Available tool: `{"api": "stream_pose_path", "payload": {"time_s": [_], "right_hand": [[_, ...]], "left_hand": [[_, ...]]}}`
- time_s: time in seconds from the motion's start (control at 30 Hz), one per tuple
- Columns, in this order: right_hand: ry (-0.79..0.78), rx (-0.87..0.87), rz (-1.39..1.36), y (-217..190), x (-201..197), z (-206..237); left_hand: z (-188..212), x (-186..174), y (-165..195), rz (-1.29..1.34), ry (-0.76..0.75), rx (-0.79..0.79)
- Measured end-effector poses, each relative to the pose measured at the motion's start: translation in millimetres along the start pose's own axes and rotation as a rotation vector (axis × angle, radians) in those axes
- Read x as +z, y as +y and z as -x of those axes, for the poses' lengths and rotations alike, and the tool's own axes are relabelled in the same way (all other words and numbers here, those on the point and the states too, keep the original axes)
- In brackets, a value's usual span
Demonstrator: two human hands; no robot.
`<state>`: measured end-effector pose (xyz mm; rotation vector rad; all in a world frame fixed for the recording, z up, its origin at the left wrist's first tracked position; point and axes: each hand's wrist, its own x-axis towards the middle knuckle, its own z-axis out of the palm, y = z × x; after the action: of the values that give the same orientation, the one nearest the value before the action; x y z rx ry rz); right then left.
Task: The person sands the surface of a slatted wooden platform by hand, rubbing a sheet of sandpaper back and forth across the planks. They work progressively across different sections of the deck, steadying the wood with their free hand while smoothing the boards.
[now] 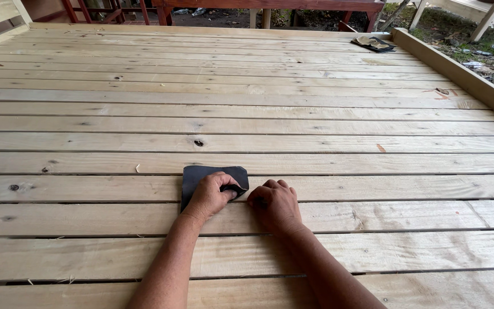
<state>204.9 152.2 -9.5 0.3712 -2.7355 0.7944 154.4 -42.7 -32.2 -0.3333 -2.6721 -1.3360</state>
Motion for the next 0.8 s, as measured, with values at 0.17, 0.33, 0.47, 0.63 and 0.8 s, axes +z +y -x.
{"api": "stream_pose_path", "payload": {"time_s": [0.17,0.33,0.47,0.63,0.8], "right_hand": [[0.057,0.008,0.103,5,18,-5],[0.156,0.182,-0.101,12,11,-7],[0.080,0.157,-0.244,22,4,-1],[-0.209,0.246,-0.945,75,-20,13],[-0.266,0.245,-1.306,140,-73,37]], "left_hand": [[1,0,4,-0.022,0.001,-0.002],[1,0,3,-0.023,-0.003,0.000],[3,-5,7,-0.022,-0.020,0.031],[7,-9,21,-0.009,-0.103,0.050],[8,0,37,-0.202,-0.096,0.244]]}}
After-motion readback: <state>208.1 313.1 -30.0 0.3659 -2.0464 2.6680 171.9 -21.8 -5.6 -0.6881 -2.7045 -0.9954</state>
